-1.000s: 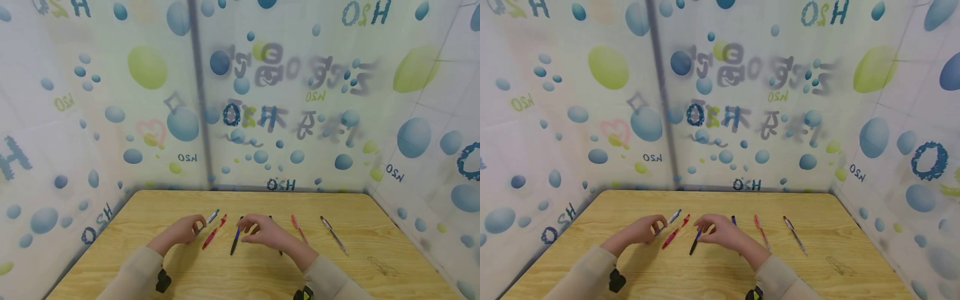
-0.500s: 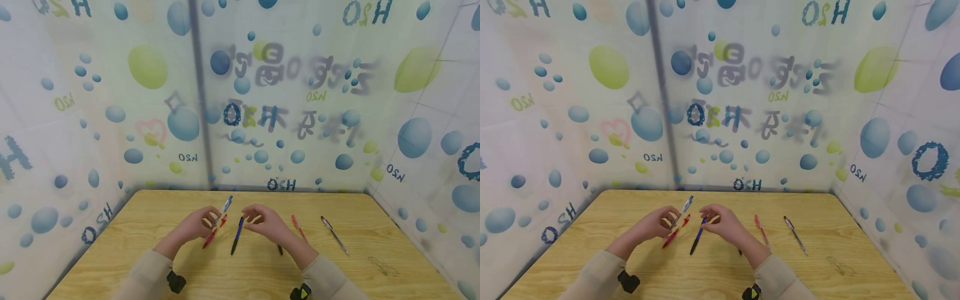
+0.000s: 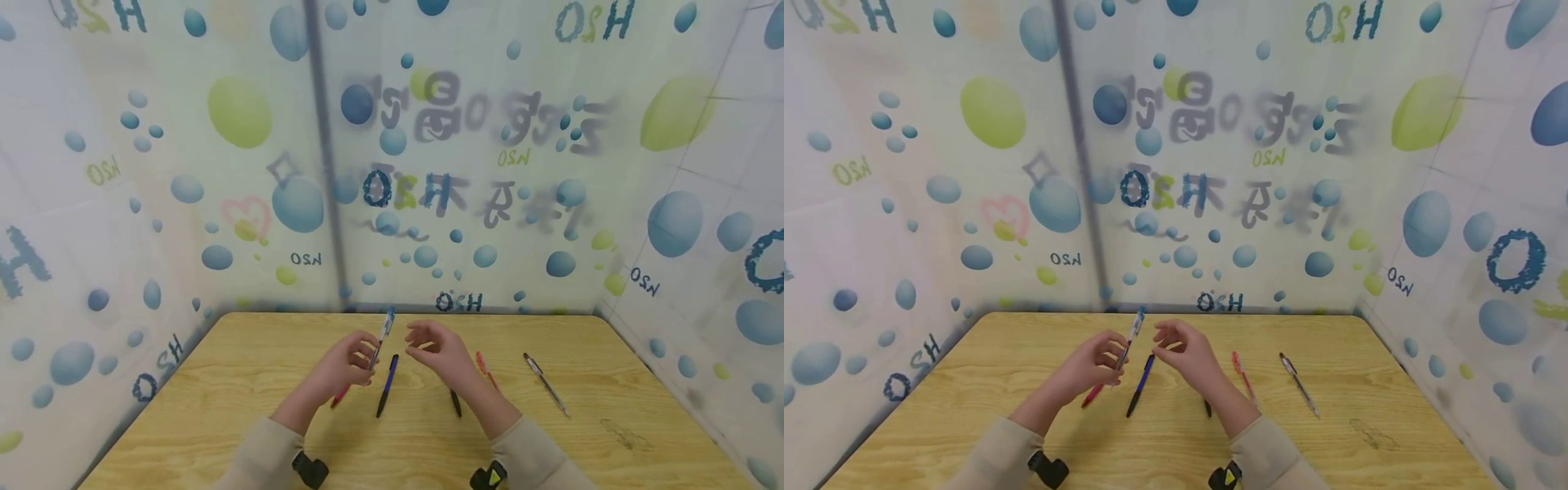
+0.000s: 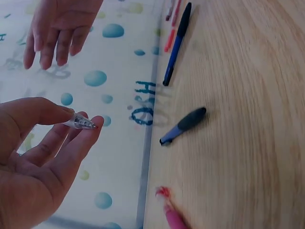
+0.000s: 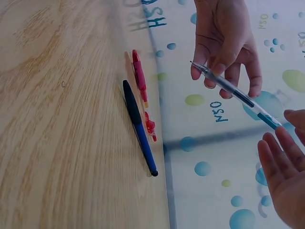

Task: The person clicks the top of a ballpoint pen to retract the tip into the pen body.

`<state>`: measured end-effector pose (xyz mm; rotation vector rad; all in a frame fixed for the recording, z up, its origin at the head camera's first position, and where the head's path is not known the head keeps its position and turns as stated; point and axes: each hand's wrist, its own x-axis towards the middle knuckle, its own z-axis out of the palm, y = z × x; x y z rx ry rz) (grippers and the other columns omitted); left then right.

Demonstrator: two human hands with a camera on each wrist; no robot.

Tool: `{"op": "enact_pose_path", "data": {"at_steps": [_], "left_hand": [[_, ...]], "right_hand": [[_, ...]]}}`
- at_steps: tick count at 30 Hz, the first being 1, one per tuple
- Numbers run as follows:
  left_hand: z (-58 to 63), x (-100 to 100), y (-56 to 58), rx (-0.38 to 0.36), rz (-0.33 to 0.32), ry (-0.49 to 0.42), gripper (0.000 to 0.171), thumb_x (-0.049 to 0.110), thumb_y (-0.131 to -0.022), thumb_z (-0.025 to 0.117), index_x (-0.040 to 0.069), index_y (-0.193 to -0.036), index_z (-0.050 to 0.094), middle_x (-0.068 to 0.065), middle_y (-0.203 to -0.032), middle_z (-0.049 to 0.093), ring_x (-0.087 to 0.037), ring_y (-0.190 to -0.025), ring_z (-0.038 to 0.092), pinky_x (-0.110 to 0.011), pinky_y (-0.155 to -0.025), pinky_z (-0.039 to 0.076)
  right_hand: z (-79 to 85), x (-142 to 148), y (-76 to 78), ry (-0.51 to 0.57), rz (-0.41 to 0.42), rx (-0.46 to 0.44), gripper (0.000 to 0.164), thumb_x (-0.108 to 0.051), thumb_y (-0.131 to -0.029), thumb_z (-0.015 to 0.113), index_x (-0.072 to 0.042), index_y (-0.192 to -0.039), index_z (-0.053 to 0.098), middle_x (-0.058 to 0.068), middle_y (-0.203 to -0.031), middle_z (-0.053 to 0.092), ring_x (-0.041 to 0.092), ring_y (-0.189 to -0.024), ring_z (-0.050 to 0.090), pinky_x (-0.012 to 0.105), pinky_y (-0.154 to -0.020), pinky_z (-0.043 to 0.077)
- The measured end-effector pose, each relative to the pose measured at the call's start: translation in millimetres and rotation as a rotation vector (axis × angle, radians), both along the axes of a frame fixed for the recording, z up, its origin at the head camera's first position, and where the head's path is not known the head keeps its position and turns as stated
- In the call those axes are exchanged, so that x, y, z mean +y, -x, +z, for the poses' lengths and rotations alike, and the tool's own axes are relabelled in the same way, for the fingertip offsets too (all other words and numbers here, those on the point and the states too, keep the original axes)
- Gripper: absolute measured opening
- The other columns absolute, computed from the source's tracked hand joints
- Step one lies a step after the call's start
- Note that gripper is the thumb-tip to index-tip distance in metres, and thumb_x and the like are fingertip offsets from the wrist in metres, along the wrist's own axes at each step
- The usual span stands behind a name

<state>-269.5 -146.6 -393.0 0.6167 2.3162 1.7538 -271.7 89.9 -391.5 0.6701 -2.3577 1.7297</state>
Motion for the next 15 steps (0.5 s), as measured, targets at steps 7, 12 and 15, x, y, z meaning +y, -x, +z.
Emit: {"op": "enact_pose_path", "data": {"at_steps": [7, 12, 15], "left_hand": [[2.8, 16.2, -5.4, 0.042, -0.031, -0.018, 0.040, -0.014, -0.085, 0.064, 0.003, -0.120, 0.053, -0.018, -0.103, 0.060, -0.036, -0.089, 0.064, -0.042, -0.068, 0.057], [4.5, 27.5, -8.3, 0.064, -0.037, -0.036, 0.035, -0.013, -0.085, 0.065, 0.000, -0.115, 0.052, -0.018, -0.104, 0.060, -0.030, -0.089, 0.065, -0.041, -0.070, 0.056], [4.7, 33.6, -11.5, 0.062, -0.060, -0.040, 0.033, -0.013, -0.085, 0.064, -0.002, -0.113, 0.051, -0.020, -0.108, 0.057, -0.030, -0.090, 0.065, -0.042, -0.072, 0.056]], "right_hand": [[2.5, 0.7, -0.6, 0.091, -0.057, 0.009, 0.036, -0.012, -0.090, 0.072, -0.011, -0.125, 0.062, 0.009, -0.103, 0.067, 0.020, -0.094, 0.065, 0.034, -0.080, 0.054], [5.6, 1.7, -3.6, 0.191, -0.064, -0.010, 0.041, -0.007, -0.091, 0.069, -0.008, -0.130, 0.058, 0.012, -0.108, 0.068, 0.022, -0.095, 0.066, 0.033, -0.081, 0.055], [9.0, 2.4, -5.7, 0.251, -0.055, -0.013, 0.047, -0.005, -0.091, 0.069, -0.008, -0.135, 0.054, 0.015, -0.112, 0.066, 0.023, -0.096, 0.066, 0.033, -0.082, 0.055]]}}
